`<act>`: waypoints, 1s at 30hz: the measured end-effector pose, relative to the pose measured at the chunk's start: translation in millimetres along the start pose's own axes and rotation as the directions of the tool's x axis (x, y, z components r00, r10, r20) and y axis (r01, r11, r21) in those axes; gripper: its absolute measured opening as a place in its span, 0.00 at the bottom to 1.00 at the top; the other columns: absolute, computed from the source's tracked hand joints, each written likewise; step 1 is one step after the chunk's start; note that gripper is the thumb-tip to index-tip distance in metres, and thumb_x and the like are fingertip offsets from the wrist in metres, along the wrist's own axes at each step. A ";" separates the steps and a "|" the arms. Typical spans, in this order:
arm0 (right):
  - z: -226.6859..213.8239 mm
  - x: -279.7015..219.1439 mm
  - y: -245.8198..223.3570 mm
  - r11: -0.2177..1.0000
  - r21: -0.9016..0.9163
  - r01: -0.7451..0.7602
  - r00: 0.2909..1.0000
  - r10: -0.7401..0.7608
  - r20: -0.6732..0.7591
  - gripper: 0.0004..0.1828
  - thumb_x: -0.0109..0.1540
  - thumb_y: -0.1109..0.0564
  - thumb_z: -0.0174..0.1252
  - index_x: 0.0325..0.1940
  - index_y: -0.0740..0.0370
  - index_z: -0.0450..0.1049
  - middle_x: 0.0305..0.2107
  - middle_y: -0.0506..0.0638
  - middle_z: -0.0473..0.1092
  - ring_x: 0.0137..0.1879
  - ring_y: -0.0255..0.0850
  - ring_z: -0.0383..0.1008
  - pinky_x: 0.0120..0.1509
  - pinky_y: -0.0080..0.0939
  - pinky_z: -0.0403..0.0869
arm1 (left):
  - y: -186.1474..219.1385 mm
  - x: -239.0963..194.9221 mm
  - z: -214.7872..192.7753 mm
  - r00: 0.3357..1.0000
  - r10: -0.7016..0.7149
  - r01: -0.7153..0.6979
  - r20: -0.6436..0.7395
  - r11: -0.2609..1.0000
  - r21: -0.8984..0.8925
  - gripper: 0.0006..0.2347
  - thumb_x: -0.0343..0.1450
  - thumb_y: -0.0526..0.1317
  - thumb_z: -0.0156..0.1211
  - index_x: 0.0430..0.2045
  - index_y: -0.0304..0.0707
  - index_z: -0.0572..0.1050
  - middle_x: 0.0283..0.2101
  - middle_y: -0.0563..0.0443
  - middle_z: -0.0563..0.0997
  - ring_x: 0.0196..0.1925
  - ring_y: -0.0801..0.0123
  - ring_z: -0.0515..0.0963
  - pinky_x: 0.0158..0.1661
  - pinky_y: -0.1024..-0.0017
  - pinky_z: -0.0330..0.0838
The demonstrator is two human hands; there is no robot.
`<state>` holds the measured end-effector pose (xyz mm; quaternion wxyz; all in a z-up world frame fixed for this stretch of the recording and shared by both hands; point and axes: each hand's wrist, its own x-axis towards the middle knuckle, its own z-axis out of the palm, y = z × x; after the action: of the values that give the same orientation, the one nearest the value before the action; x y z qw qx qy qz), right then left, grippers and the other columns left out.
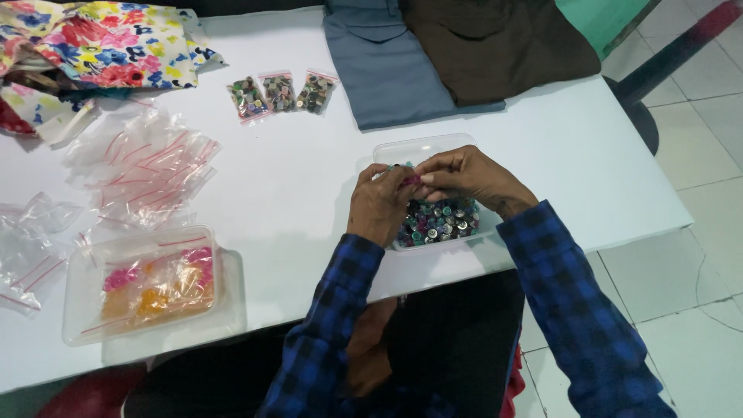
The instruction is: Sorting small decorative beads and placing them into small plastic bags
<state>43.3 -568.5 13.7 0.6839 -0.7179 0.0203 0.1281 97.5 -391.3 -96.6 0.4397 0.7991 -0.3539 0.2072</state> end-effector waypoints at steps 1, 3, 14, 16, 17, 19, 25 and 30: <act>-2.1 2.7 4.8 1.000 -0.002 -0.001 1.000 0.001 0.003 0.14 0.63 0.64 0.62 0.52 0.75 0.77 0.36 0.62 0.79 0.42 0.46 0.83 0.46 0.40 0.84 | 2.0 0.1 -0.1 1.000 -0.003 0.003 -0.003 1.000 0.001 0.08 0.69 0.39 0.67 0.39 0.47 0.76 0.33 0.52 0.86 0.40 0.68 0.87 0.64 0.69 0.64; -5.3 9.1 13.6 0.996 -0.041 0.077 0.997 -0.078 -0.012 0.14 0.62 0.66 0.64 0.51 0.77 0.77 0.33 0.66 0.78 0.39 0.49 0.83 0.42 0.42 0.85 | 5.0 1.1 -1.3 1.000 0.026 -0.026 -0.014 0.999 -0.034 0.07 0.70 0.36 0.64 0.39 0.46 0.76 0.32 0.48 0.85 0.40 0.61 0.87 0.61 0.64 0.69; 101.8 -47.4 -42.4 0.698 -0.604 0.383 0.810 -0.569 -0.144 0.09 0.64 0.61 0.66 0.49 0.63 0.82 0.34 0.58 0.79 0.40 0.44 0.82 0.39 0.40 0.82 | 51.0 -13.3 -97.4 0.893 0.298 -0.211 -0.338 0.939 0.271 0.04 0.73 0.39 0.64 0.38 0.43 0.79 0.33 0.51 0.82 0.38 0.64 0.85 0.50 0.66 0.76; 136.3 -52.0 -31.8 0.581 -0.697 0.419 0.729 -0.674 -0.124 0.10 0.64 0.60 0.68 0.49 0.60 0.83 0.36 0.57 0.80 0.41 0.48 0.83 0.37 0.42 0.82 | 41.5 -35.5 -122.4 0.897 0.290 -0.196 -0.334 0.938 0.286 0.04 0.73 0.40 0.65 0.38 0.44 0.81 0.34 0.53 0.82 0.38 0.65 0.85 0.50 0.67 0.76; 154.8 -52.1 -22.5 0.516 -0.734 0.441 0.676 -0.729 -0.106 0.09 0.64 0.62 0.66 0.48 0.61 0.82 0.37 0.57 0.80 0.41 0.51 0.82 0.37 0.43 0.82 | 35.0 -49.0 -134.2 0.924 0.240 -0.154 -0.298 0.946 0.284 0.04 0.74 0.40 0.64 0.39 0.44 0.81 0.34 0.53 0.83 0.38 0.65 0.85 0.48 0.67 0.77; 181.5 -42.8 1.7 0.442 -0.764 0.470 0.611 -0.787 -0.080 0.07 0.65 0.64 0.64 0.48 0.62 0.82 0.38 0.57 0.80 0.42 0.54 0.82 0.37 0.45 0.81 | 10.4 -75.0 -148.1 0.944 0.197 -0.115 -0.265 0.948 0.297 0.05 0.74 0.40 0.63 0.40 0.44 0.81 0.35 0.53 0.84 0.38 0.64 0.85 0.46 0.67 0.77; 207.4 2.1 85.4 0.386 -0.817 0.429 0.627 -0.778 -0.038 0.06 0.66 0.60 0.63 0.46 0.57 0.80 0.37 0.48 0.79 0.43 0.44 0.81 0.44 0.38 0.81 | -51.3 -132.3 -146.9 0.996 -0.088 0.086 -0.010 0.937 0.340 0.05 0.72 0.42 0.65 0.40 0.54 0.80 0.37 0.58 0.83 0.42 0.67 0.83 0.46 0.68 0.73; 206.7 5.1 86.3 0.402 -0.842 0.361 0.702 -0.711 -0.039 0.06 0.65 0.56 0.65 0.46 0.53 0.81 0.37 0.45 0.78 0.45 0.44 0.80 0.47 0.39 0.81 | -66.4 -128.4 -139.8 0.986 -0.156 0.144 0.053 0.972 0.186 0.06 0.70 0.39 0.68 0.38 0.54 0.80 0.40 0.57 0.81 0.45 0.61 0.81 0.47 0.65 0.74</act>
<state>-1.7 -369.1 -78.2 0.2808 -0.9144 -0.1388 -0.2566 59.1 -199.3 -142.2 0.3674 0.8668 -0.2867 0.1777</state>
